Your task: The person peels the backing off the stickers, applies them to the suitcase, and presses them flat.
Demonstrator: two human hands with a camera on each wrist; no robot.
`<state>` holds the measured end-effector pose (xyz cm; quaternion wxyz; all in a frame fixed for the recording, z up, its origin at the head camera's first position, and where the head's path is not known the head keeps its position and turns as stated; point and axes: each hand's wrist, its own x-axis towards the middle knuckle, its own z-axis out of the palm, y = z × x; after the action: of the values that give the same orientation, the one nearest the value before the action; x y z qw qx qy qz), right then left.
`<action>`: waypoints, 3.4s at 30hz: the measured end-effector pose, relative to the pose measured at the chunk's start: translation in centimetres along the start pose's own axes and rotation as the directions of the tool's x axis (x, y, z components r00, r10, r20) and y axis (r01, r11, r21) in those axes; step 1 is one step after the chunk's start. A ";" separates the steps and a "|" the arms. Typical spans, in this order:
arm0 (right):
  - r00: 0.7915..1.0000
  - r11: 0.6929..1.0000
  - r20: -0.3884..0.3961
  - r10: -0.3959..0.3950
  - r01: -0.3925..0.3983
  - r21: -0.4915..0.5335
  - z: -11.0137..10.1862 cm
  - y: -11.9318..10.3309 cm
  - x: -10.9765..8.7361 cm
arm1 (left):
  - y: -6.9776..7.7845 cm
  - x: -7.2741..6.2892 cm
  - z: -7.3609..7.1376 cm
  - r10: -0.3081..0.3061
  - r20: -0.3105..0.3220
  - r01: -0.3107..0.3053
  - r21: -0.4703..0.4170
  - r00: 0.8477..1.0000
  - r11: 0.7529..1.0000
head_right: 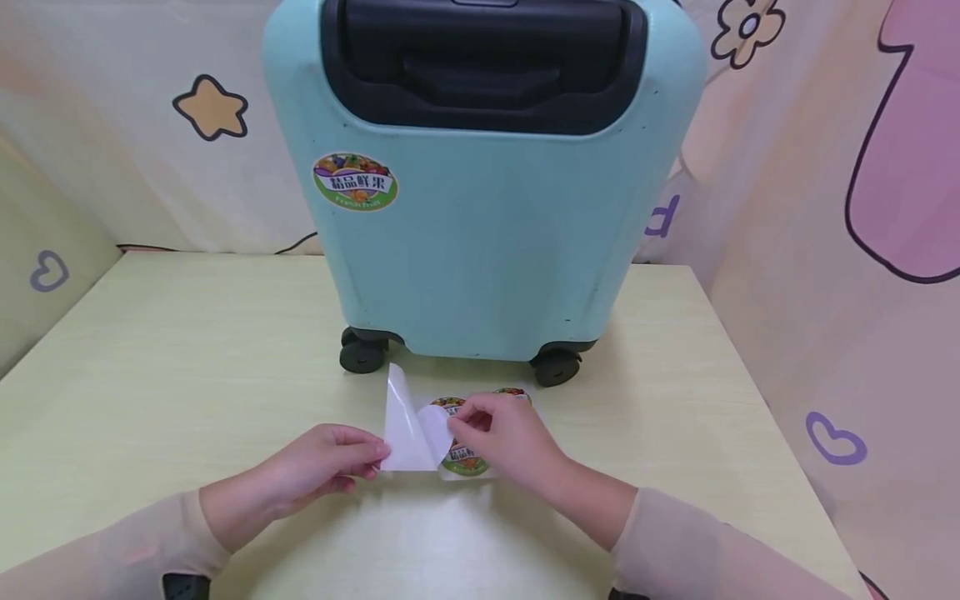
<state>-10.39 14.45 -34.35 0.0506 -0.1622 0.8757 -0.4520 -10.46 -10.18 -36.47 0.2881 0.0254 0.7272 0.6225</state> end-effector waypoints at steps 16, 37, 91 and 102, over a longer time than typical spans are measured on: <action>0.986 0.990 -0.097 0.138 -0.134 0.039 -2.3 0.4 -0.4 | -0.4 0.0 -1.6 -0.036 -0.090 0.048 0.143 0.995 0.989; 0.878 0.876 -0.225 -0.422 0.332 -0.350 -1.8 -1.2 0.0 | 5.1 -0.5 2.0 0.292 0.043 -0.295 0.113 0.955 0.949; 0.896 0.989 -0.428 -0.121 0.144 0.022 -8.7 -4.9 2.7 | 10.7 1.8 -0.6 0.825 -0.291 -0.630 0.538 0.485 0.560; 0.807 0.963 -0.538 -0.245 0.269 -0.035 -11.0 -8.9 4.9 | 14.5 2.0 -2.0 0.999 -0.021 -0.591 0.807 -0.033 -0.003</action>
<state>-15.46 16.51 -20.41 -0.2546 -0.1448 0.8147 -0.5004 -17.66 -7.95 -23.79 -0.4662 0.3618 0.7244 0.3564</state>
